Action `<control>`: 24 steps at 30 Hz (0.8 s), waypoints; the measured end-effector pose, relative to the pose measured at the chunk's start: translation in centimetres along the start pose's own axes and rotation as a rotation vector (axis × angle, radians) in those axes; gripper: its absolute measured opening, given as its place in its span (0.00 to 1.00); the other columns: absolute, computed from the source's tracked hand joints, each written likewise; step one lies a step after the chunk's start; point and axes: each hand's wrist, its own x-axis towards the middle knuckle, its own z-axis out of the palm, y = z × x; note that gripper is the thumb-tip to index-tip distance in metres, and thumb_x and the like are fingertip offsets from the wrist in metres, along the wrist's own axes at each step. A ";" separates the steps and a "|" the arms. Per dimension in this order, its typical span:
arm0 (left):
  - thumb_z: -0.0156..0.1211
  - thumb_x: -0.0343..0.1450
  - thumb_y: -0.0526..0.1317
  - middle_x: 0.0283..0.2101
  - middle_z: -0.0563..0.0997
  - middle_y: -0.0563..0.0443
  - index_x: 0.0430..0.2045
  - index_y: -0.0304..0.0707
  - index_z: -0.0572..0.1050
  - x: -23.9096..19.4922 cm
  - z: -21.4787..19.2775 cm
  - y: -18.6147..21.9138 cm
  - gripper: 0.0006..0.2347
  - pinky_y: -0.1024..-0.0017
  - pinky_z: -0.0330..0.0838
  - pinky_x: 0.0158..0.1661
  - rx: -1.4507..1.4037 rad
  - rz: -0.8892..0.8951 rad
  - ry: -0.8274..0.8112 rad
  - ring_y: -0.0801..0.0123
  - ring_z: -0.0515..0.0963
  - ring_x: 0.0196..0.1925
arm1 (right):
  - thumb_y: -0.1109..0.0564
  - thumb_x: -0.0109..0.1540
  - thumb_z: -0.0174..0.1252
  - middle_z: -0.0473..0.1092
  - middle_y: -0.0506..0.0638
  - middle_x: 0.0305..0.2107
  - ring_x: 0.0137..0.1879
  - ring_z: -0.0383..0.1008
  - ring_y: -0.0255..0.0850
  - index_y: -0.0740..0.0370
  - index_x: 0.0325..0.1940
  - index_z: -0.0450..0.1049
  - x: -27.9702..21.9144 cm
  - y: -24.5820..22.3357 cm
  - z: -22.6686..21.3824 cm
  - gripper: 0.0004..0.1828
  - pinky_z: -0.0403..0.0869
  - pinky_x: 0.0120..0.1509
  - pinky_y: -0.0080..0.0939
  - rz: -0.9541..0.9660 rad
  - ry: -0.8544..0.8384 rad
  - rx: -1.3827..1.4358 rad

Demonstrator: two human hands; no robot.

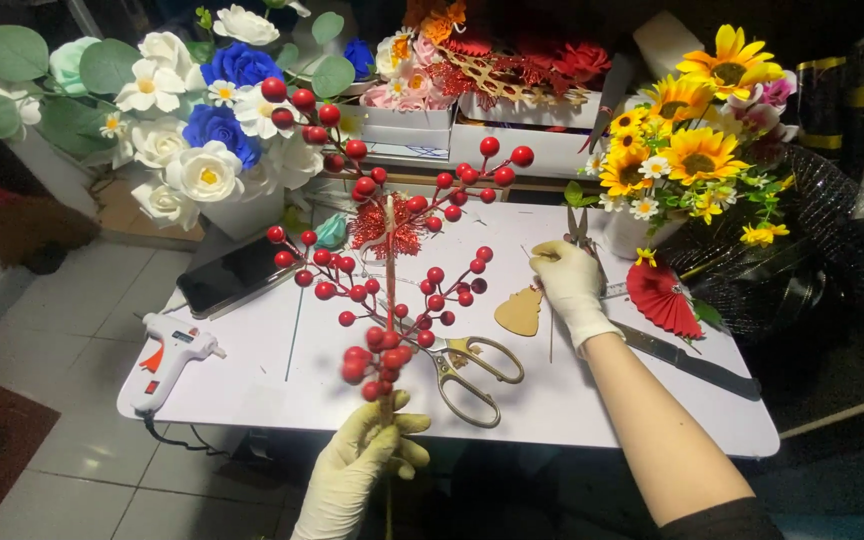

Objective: Cutting a plastic sheet and wrapping it around the stem of a decorative berry branch at a floral design station.

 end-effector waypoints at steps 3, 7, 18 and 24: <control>0.54 0.62 0.40 0.35 0.79 0.28 0.46 0.28 0.71 2.0 -2.0 -2.3 0.20 0.74 0.61 0.22 -0.036 0.120 -0.122 0.62 0.74 0.21 | 0.52 0.50 0.52 0.73 0.41 0.22 0.25 0.71 0.34 0.47 0.37 0.78 0.3 0.0 -1.3 0.14 0.68 0.37 0.31 -0.009 0.037 0.134; 0.53 0.66 0.36 0.32 0.78 0.37 0.50 0.27 0.72 0.2 0.3 -0.3 0.18 0.75 0.69 0.41 -0.163 -0.079 -0.024 0.68 0.72 0.27 | 0.45 0.56 0.46 0.73 0.52 0.40 0.47 0.71 0.51 0.46 0.40 0.78 1.4 1.1 -1.3 0.17 0.68 0.48 0.49 -0.164 -0.027 -0.297; 0.52 0.64 0.30 0.51 0.71 0.42 0.54 0.32 0.63 7.9 -3.6 -2.7 0.22 0.73 0.66 0.46 -0.541 -0.083 -0.208 0.62 0.72 0.52 | 0.51 0.50 0.55 0.75 0.46 0.30 0.38 0.71 0.44 0.54 0.26 0.79 1.6 2.7 0.1 0.09 0.67 0.44 0.41 -0.106 -0.101 -0.097; 0.49 0.62 0.25 0.34 0.70 0.39 0.37 0.23 0.75 -0.6 0.6 0.7 0.12 0.66 0.58 0.40 -0.206 -0.002 0.250 0.56 0.67 0.38 | 0.47 0.54 0.53 0.68 0.51 0.38 0.44 0.69 0.45 0.53 0.28 0.78 1.5 2.8 -0.5 0.12 0.64 0.49 0.42 -0.208 -0.068 -0.089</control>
